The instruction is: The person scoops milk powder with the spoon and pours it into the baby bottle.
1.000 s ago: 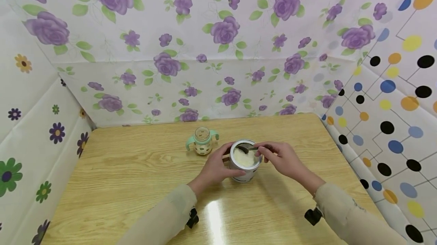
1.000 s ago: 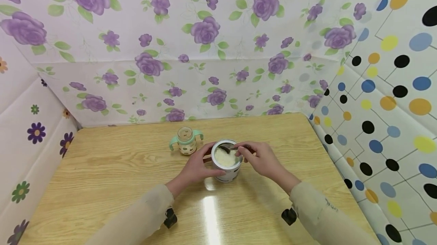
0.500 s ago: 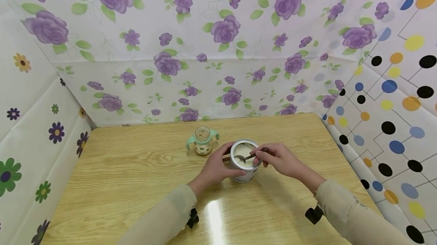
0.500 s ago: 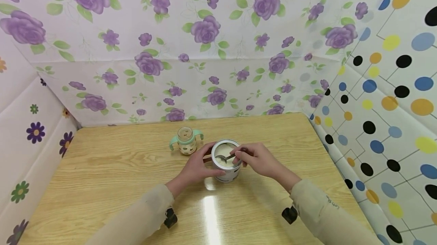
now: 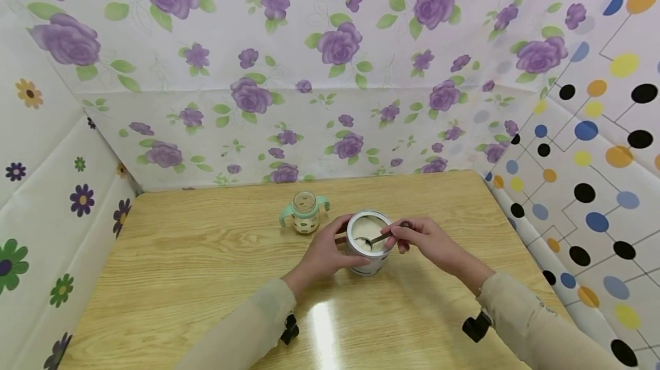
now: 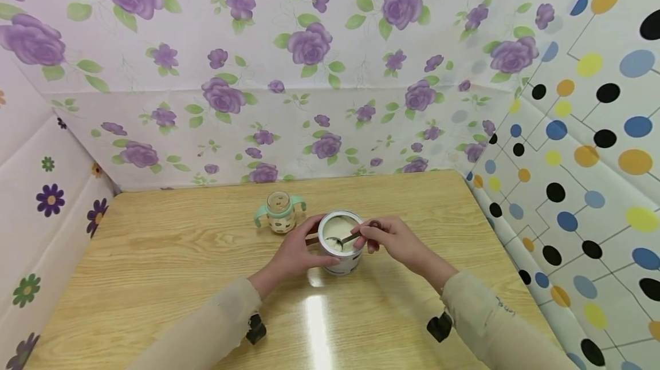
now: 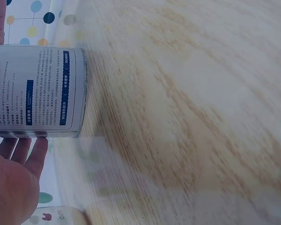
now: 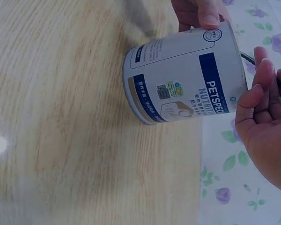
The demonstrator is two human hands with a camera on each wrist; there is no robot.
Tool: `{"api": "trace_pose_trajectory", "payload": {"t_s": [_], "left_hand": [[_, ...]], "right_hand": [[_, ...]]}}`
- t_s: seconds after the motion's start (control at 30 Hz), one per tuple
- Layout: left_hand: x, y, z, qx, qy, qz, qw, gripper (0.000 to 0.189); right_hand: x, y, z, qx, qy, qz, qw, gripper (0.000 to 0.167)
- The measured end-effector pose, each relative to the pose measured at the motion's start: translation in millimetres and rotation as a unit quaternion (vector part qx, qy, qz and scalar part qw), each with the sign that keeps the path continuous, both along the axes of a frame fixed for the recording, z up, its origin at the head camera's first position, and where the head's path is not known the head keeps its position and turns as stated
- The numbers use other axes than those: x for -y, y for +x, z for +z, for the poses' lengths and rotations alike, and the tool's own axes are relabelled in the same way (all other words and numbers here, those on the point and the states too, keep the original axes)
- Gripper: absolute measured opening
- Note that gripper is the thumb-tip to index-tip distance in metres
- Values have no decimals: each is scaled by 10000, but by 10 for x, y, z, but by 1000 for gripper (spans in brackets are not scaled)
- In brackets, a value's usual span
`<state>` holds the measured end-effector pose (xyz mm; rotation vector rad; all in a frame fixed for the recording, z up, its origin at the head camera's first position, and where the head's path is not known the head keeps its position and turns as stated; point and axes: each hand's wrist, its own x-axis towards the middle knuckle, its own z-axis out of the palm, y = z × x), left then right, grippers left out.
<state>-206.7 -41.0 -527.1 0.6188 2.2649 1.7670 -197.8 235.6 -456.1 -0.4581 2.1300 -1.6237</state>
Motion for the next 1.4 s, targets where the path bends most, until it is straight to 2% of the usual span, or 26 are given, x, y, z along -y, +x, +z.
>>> {"api": "trace_pose_trajectory", "payload": {"t_s": [0.23,0.4,0.53,0.7,0.8,1.1,1.4], "left_hand": [[-7,-5,-8,-19,-75,43,10000,95],[-7,-6,-9,9,-7,7,10000,95],[-6,-10,-17,14,9,6,10000,96],[-4,-9,-20,10,15,14,10000,96],[-4,-2,-13,15,9,20,10000,95],[0,1,-8,33,-20,6,10000,95],[-1,-1,-21,15,-6,15,10000,93]], "right_hand": [[-44,-18,-99,367,-400,-285,9981,48],[-98,-17,-163,785,-1026,-760,9887,47],[-137,-5,-199,1178,-1652,-1049,9736,41],[-173,35,-260,1804,-2527,-1210,9429,32],[-188,71,-308,2003,-2769,-1233,9317,33],[-203,112,-365,1976,-3067,-1293,9221,35],[-178,106,-349,1703,-2937,-1421,9298,33]]}}
